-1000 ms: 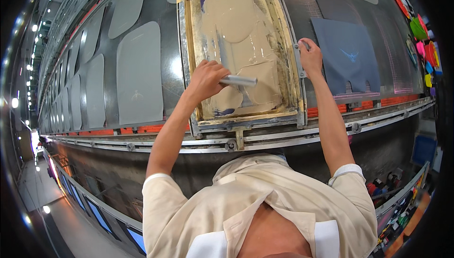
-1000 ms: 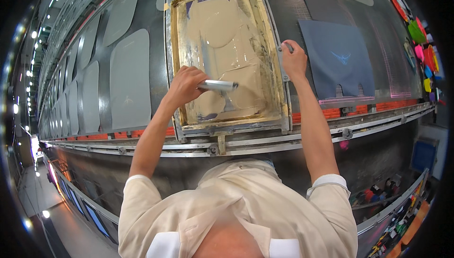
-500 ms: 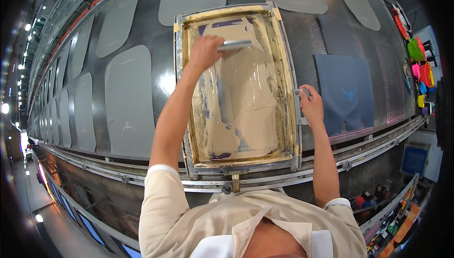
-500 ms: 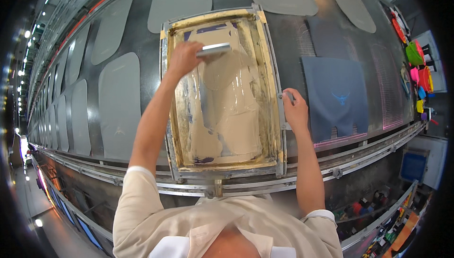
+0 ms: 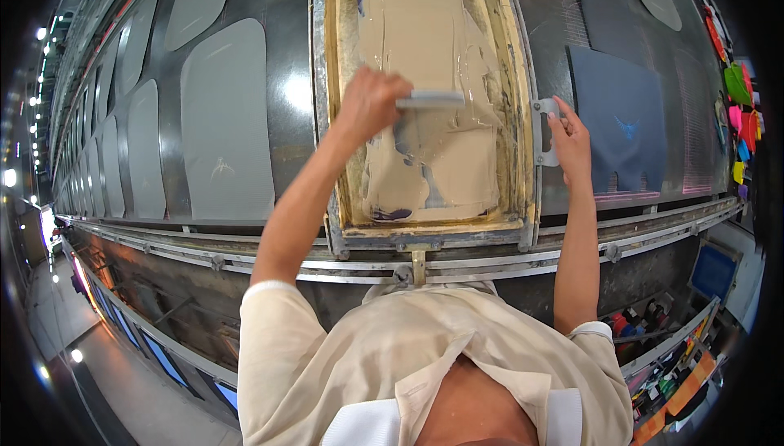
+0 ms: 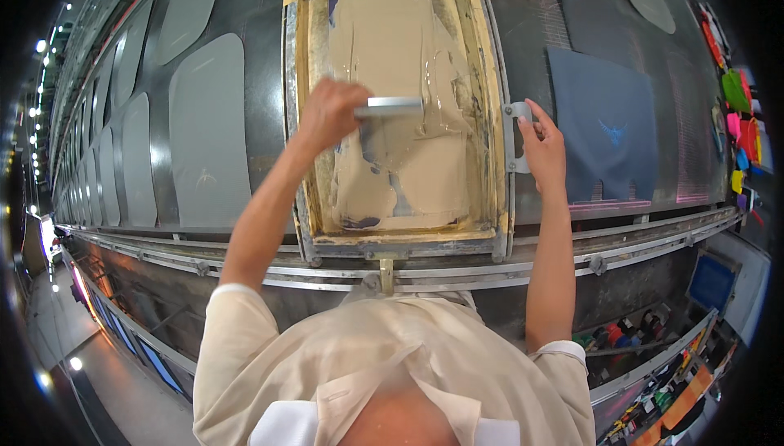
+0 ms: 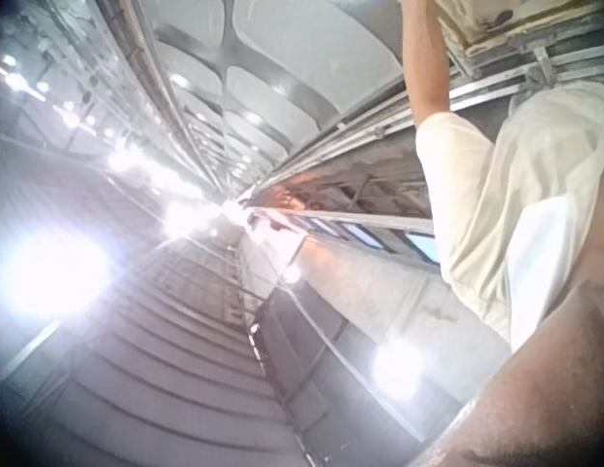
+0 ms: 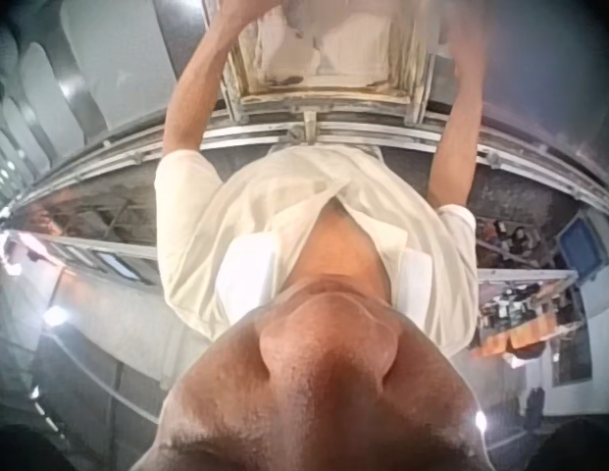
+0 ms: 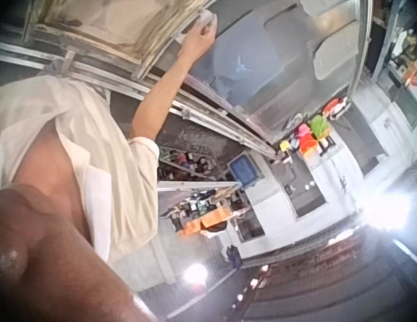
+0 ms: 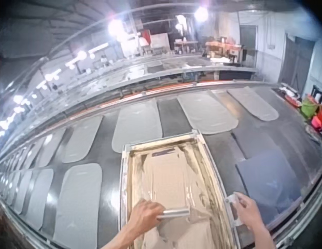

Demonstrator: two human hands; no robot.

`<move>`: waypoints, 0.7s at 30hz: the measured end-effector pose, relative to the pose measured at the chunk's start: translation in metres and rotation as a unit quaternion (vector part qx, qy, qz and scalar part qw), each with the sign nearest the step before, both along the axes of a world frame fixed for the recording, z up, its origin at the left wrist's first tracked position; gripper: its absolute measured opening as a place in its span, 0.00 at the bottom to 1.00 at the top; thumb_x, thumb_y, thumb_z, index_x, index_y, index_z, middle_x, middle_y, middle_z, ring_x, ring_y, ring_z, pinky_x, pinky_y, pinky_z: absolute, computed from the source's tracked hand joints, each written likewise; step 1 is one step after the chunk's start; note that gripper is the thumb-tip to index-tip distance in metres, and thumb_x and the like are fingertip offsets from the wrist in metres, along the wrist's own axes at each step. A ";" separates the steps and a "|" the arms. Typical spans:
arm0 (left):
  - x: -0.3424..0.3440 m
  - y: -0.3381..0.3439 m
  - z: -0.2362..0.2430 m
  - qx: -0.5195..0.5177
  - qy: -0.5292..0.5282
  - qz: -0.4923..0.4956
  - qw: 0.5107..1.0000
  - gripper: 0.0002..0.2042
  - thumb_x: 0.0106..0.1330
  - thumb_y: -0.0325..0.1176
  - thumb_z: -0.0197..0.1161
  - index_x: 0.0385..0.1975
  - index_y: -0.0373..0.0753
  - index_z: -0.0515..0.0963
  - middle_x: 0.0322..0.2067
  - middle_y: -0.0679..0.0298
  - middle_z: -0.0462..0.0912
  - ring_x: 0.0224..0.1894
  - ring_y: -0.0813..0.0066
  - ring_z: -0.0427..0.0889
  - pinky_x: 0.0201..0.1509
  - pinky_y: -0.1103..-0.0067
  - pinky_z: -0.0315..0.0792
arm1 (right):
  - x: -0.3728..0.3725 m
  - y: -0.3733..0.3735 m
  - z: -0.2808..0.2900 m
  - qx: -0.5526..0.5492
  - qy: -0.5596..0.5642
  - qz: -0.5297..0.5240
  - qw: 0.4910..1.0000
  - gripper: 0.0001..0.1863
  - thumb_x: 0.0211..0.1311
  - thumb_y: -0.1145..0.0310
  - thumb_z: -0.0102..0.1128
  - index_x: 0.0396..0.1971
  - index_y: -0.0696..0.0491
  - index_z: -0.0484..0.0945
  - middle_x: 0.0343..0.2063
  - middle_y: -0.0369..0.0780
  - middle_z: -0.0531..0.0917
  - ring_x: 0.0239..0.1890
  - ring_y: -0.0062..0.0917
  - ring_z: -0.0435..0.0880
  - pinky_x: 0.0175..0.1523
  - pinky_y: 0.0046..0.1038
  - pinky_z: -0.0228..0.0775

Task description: The person uses a squeegee to pull beige ink across a screen printing frame placed over a garment on a conveyor. Another person adds more ink to the frame mid-task. The person continues to pull the squeegee repeatedly across the screen to transfer the design.

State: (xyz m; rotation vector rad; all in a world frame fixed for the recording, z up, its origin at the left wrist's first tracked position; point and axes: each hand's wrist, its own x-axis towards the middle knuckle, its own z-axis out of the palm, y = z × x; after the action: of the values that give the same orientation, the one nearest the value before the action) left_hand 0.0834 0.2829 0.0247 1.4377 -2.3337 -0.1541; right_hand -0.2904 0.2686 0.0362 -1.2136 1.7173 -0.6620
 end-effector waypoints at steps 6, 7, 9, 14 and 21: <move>-0.042 0.139 0.006 -0.012 0.024 0.005 1.000 0.16 0.40 0.23 0.74 0.31 0.44 0.81 0.31 0.66 0.85 0.34 0.67 0.82 0.42 0.72 0.68 | -0.012 0.004 0.000 -0.036 0.003 0.016 0.999 0.23 0.71 0.63 0.61 0.64 0.49 0.76 0.40 0.34 0.82 0.44 0.19 0.78 0.52 0.23 0.68; -0.045 0.144 0.012 -0.002 0.023 0.001 1.000 0.16 0.40 0.23 0.74 0.31 0.44 0.80 0.31 0.67 0.86 0.34 0.67 0.82 0.42 0.72 0.68 | -0.014 0.003 -0.003 -0.035 0.007 0.019 0.999 0.23 0.70 0.63 0.62 0.63 0.50 0.77 0.42 0.36 0.84 0.46 0.20 0.80 0.54 0.23 0.69; -0.047 0.138 0.017 0.020 0.046 0.016 0.999 0.16 0.40 0.23 0.74 0.31 0.44 0.80 0.31 0.66 0.85 0.33 0.66 0.82 0.42 0.70 0.68 | -0.015 -0.005 -0.012 -0.165 0.133 0.062 0.975 0.23 0.67 0.60 0.64 0.60 0.51 0.79 0.45 0.42 0.85 0.49 0.28 0.82 0.56 0.28 0.71; -0.030 0.044 0.025 0.023 0.051 0.051 0.997 0.10 0.47 0.30 0.75 0.29 0.42 0.82 0.28 0.62 0.84 0.31 0.59 0.82 0.39 0.66 0.69 | 0.067 -0.035 0.050 -0.235 0.048 0.273 0.932 0.21 0.63 0.57 0.67 0.53 0.52 0.83 0.48 0.46 0.85 0.54 0.38 0.82 0.60 0.35 0.71; 0.003 -0.130 0.040 0.082 0.074 0.099 0.989 0.11 0.50 0.39 0.75 0.26 0.42 0.82 0.26 0.58 0.85 0.32 0.52 0.83 0.39 0.61 0.74 | 0.162 -0.184 0.046 -0.244 0.210 0.491 0.809 0.19 0.54 0.57 0.72 0.39 0.55 0.81 0.40 0.46 0.85 0.46 0.42 0.83 0.51 0.38 0.75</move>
State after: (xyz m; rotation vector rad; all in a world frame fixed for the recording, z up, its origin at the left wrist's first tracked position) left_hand 0.0862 0.1533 0.0647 1.6650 -2.0866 -0.3904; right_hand -0.1280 0.0848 0.0818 -2.4895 0.9650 -0.1702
